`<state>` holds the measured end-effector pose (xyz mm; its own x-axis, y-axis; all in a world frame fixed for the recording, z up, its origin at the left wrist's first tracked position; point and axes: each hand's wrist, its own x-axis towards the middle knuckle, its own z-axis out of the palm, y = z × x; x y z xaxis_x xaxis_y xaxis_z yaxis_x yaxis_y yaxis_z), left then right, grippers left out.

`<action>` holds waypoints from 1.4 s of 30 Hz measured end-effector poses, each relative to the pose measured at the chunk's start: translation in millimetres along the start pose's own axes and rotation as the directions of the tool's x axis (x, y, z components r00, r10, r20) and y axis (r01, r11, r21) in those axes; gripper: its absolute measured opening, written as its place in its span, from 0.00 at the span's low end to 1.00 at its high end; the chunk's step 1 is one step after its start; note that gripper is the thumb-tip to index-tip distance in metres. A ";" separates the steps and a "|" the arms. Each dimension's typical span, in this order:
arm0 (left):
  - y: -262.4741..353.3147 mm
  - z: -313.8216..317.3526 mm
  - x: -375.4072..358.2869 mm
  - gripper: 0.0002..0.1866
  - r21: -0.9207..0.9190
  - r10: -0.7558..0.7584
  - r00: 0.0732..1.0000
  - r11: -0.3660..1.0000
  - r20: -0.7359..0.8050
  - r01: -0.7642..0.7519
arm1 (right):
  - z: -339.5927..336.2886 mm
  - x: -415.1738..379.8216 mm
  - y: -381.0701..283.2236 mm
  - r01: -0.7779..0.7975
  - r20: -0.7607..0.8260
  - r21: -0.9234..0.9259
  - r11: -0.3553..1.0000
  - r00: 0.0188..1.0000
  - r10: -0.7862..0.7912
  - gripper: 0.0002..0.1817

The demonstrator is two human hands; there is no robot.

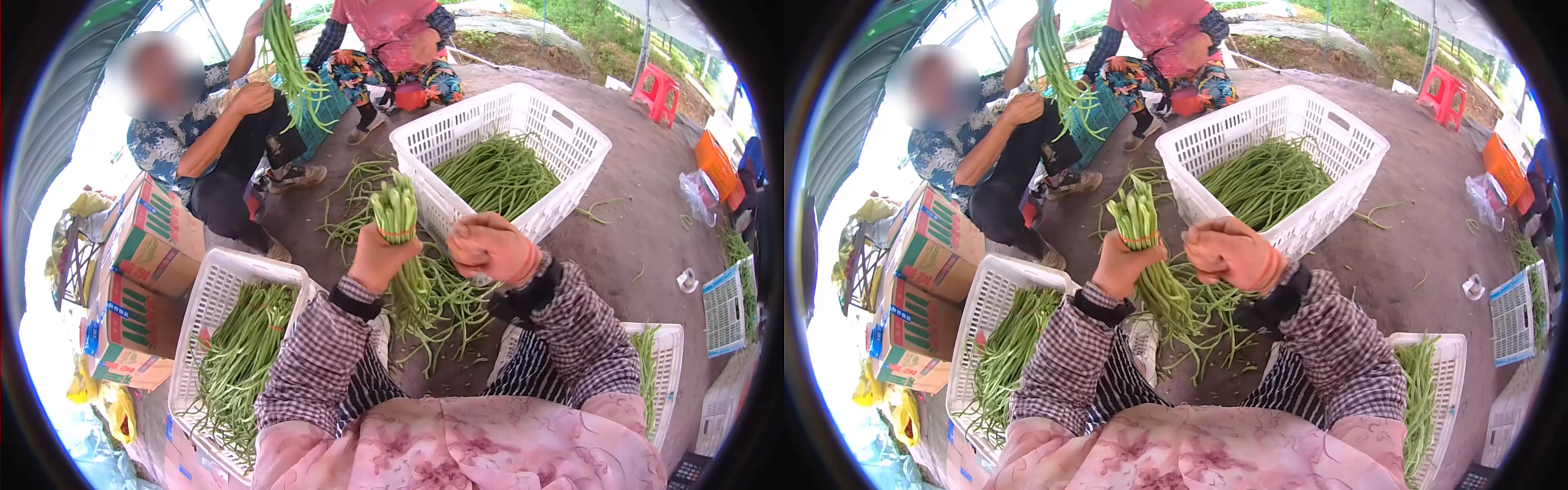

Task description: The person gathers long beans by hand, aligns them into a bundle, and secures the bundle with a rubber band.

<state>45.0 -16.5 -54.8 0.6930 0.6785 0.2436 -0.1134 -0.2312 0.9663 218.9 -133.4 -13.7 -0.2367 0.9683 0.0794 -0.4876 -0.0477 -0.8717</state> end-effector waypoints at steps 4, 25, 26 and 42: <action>9.0 -12.8 2.6 0.14 -0.455 -0.213 0.969 0.855 0.129 0.248 | -16.7 1.7 2.1 0.094 0.116 -0.455 0.886 0.992 -0.045 0.17; 26.8 -15.2 0.9 0.33 -0.769 -0.114 0.960 0.577 0.257 0.274 | -8.6 16.2 25.6 0.008 -0.159 0.164 0.986 0.987 0.018 0.19; 27.8 -14.9 -1.0 0.31 -0.786 -0.124 0.959 0.551 0.256 0.281 | -8.6 14.7 21.2 -0.010 -0.135 0.239 0.971 0.990 0.044 0.17; 28.6 -14.7 0.7 0.29 -0.806 -0.083 0.947 0.505 0.311 0.309 | -7.0 15.3 14.9 0.023 -0.144 0.225 0.974 0.990 0.010 0.17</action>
<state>31.8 -12.4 -25.7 0.8870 0.4448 0.1241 -0.4166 0.6548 0.6307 213.9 -117.6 -28.9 -0.1184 0.9930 0.0007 -0.6694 -0.0793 -0.7387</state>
